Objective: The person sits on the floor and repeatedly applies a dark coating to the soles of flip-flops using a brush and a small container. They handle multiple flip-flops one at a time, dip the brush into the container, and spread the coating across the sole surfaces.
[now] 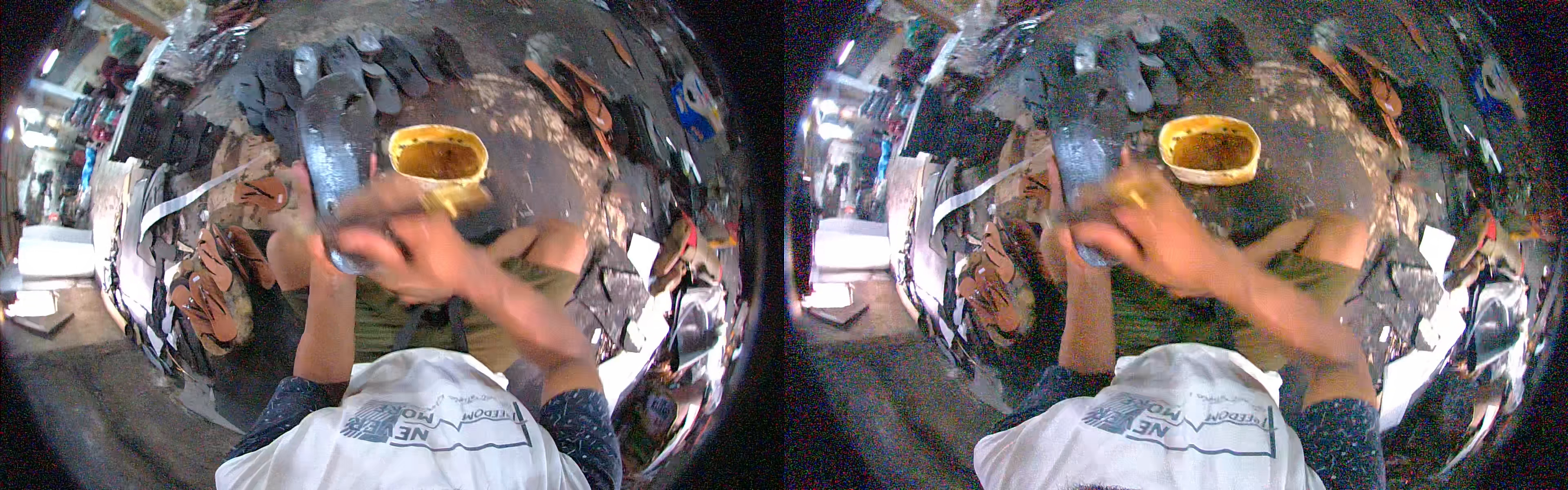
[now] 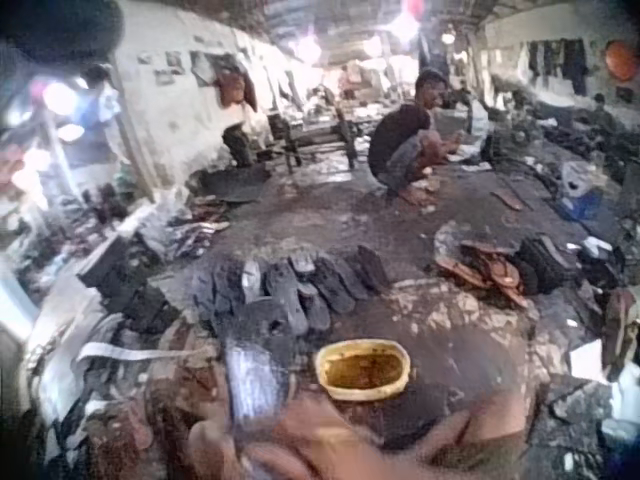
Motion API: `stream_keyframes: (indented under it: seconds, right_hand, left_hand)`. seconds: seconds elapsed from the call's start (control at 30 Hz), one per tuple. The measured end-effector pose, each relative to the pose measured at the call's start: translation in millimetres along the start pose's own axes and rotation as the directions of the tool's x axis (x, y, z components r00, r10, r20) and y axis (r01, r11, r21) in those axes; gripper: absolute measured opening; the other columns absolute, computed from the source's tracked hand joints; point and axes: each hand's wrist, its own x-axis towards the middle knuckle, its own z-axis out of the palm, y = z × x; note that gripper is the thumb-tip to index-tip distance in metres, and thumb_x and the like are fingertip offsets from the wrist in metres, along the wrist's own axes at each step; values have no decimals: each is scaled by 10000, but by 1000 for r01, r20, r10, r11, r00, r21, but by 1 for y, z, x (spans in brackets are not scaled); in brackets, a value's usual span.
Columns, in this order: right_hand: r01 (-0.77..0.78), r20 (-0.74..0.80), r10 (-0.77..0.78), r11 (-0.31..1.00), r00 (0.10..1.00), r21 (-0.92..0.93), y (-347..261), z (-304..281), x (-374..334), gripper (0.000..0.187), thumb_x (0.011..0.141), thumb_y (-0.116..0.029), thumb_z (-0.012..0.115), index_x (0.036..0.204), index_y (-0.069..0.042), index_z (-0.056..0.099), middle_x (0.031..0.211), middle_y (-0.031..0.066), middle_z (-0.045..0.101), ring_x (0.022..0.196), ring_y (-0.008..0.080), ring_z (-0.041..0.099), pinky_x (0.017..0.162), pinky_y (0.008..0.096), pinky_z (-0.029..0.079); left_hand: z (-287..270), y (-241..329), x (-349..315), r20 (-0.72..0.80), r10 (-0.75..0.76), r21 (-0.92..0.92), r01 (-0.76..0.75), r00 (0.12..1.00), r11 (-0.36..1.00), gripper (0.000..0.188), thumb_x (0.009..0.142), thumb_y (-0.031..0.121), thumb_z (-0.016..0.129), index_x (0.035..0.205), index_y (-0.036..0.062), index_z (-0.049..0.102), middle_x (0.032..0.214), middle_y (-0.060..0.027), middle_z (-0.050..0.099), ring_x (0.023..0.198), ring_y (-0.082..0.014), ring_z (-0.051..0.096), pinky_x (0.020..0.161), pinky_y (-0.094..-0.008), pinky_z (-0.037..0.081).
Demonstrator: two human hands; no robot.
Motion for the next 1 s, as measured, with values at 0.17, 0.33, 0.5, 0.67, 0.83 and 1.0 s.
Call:
stream_keyframes:
  seconds: [0.17,0.33,0.5,0.67,0.83,1.0]
  right_hand:
    - [48,37,-49,998,998,39,-16,-22,-3,244,955,-342,666,1134,-185,717,1042,73,685,954,317,646,830,445,477]
    - [-67,-62,57,984,996,-163,11,3,12,257,909,-307,723,1095,-129,711,988,106,656,952,345,618,821,441,464]
    - [-121,-70,142,963,987,242,-27,-9,-40,312,902,-279,759,1149,-92,721,1092,85,707,1067,320,643,881,472,462]
    - [-96,-344,56,990,937,-101,37,-9,19,253,935,-236,708,1112,-55,724,1051,139,707,1042,360,638,875,466,483]
    - [-288,-191,362,900,912,328,-16,20,-45,323,913,-265,762,1155,-59,705,1107,154,707,1044,333,648,911,439,490]
    - [-308,-274,395,900,877,309,-24,-22,-46,304,871,-232,798,1112,-69,711,1135,129,706,1070,335,644,937,434,478]
  left_hand:
    - [-18,8,21,120,-88,-40,94,989,995,614,1032,577,492,1327,48,590,1154,-157,706,896,-254,724,792,-375,615]
    - [3,-1,4,117,-52,-175,72,992,982,574,1029,548,526,1319,58,601,1176,-159,697,956,-259,716,867,-441,595]
    - [3,14,10,3,56,107,-56,998,993,688,998,626,522,1328,25,587,1183,-168,705,889,-256,725,637,-360,613]
    - [37,-26,-3,-204,126,-107,-150,971,983,619,1018,572,531,1350,52,584,1211,-141,695,999,-282,704,931,-434,570]
    - [36,10,14,-126,237,18,-237,963,971,647,1020,575,522,1361,27,564,1250,-198,663,963,-299,700,748,-418,624]
    - [8,10,19,68,61,16,-63,996,998,686,1012,610,506,1381,33,545,1272,-205,653,1002,-303,695,803,-419,612]
